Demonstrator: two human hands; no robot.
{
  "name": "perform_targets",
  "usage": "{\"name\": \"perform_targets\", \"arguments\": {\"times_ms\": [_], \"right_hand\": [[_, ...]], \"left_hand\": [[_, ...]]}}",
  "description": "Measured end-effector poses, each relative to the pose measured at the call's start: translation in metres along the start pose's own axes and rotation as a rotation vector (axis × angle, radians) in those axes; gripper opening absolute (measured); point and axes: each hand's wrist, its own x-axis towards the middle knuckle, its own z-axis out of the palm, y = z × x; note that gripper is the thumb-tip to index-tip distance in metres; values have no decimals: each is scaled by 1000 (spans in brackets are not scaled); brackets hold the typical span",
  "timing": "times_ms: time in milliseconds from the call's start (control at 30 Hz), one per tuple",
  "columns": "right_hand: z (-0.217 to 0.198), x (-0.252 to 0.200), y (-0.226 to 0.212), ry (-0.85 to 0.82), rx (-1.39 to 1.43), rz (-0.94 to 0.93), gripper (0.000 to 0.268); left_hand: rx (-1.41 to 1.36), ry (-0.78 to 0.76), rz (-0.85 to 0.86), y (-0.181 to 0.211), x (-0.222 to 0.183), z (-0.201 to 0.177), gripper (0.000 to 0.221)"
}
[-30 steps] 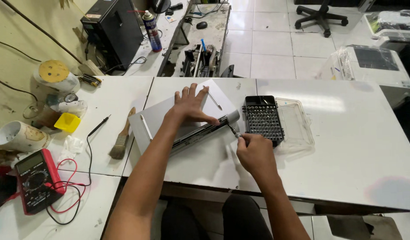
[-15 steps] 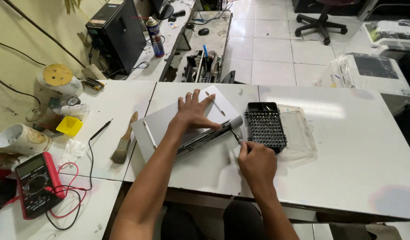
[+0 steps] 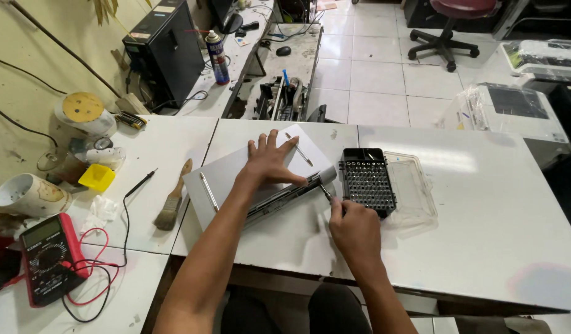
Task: The person uses a screwdriver to remove screws from the back panel of a white Canon printer. They select bits from a case, unscrew fasteners, and place them into the case. The task involves repeated tool selection and screw removal.
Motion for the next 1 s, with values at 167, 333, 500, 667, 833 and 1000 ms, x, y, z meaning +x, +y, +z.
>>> {"name": "perform_targets", "arguments": {"times_ms": [167, 333, 500, 667, 833, 1000], "right_hand": [[-4, -3, 1, 12, -7, -11, 33], [5, 0, 17, 73, 42, -33, 30], [1, -2, 14, 149, 42, -70, 23], [8, -5, 13, 269, -132, -181, 17], [18, 2, 15, 213, -72, -114, 30], [36, 11, 25, 92, -171, -36, 37]], "left_hand": [[-30, 3, -4, 3, -5, -2, 140], [-23, 15, -11, 2, -3, 3, 137], [-12, 15, -7, 3, -3, 2, 136], [-6, 5, -8, 4, 2, 2, 139], [-16, 21, -13, 1, 1, 3, 139], [-34, 30, -9, 2, -2, 2, 138]]}}
